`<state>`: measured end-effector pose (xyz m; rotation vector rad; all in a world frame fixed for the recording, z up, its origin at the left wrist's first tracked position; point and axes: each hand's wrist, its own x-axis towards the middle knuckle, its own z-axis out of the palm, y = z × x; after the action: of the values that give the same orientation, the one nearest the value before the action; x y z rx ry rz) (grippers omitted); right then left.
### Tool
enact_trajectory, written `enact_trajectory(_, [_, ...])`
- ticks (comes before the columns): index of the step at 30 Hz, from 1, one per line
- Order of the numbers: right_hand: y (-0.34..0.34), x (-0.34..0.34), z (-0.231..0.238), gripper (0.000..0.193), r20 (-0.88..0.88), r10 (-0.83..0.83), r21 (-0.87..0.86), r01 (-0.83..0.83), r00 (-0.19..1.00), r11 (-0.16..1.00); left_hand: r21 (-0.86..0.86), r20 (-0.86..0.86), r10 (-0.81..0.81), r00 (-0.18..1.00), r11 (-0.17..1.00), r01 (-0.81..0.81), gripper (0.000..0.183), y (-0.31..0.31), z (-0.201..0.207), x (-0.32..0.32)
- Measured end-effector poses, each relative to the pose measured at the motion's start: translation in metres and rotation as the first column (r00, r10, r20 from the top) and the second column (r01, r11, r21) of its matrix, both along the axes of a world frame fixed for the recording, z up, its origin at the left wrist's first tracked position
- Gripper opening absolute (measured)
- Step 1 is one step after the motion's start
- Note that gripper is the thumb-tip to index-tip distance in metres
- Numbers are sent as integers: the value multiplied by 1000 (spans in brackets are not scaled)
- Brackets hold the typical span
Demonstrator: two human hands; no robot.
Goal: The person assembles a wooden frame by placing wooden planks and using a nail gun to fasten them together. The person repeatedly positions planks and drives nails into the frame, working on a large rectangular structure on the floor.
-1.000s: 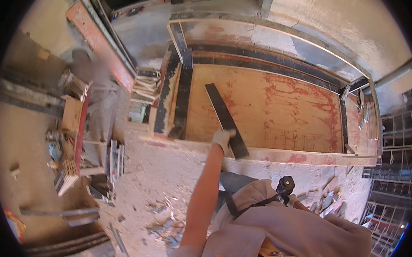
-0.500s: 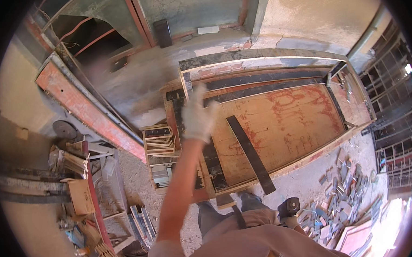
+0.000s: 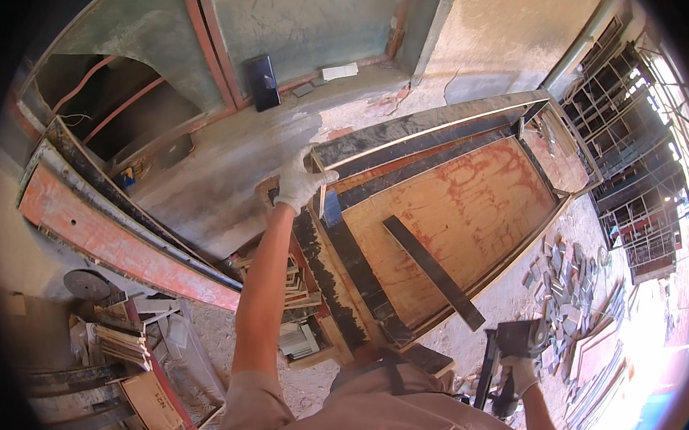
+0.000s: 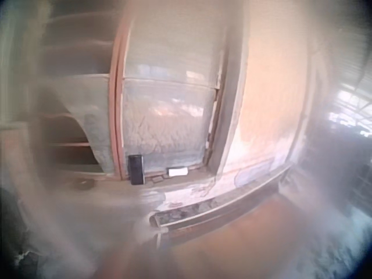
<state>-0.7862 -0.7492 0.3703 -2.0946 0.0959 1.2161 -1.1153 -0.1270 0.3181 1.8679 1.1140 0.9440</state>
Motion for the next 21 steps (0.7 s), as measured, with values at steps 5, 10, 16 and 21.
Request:
enact_trajectory(5, [114, -6, 80, 20, 188, 417, -71, -411, 889, 909, -95, 344, 27, 938, 995, 6, 81, -9, -19, 0])
enact_trajectory(10, [220, -8, 134, 15, 192, 432, -103, -419, 881, 902, -17, 452, -37, 891, 999, 50, 81, -10, -17, 8])
enact_trajectory(16, [352, -8, 153, 14, 546, 810, 117, -977, 213, 178, -8, 510, 12, 860, 1000, -9, 78, -14, -25, 7])
enact_trajectory(21, [447, -33, 164, 18, 672, 735, 66, -980, -93, -185, -57, 441, 55, 896, 998, -34, 78, -12, -31, 11])
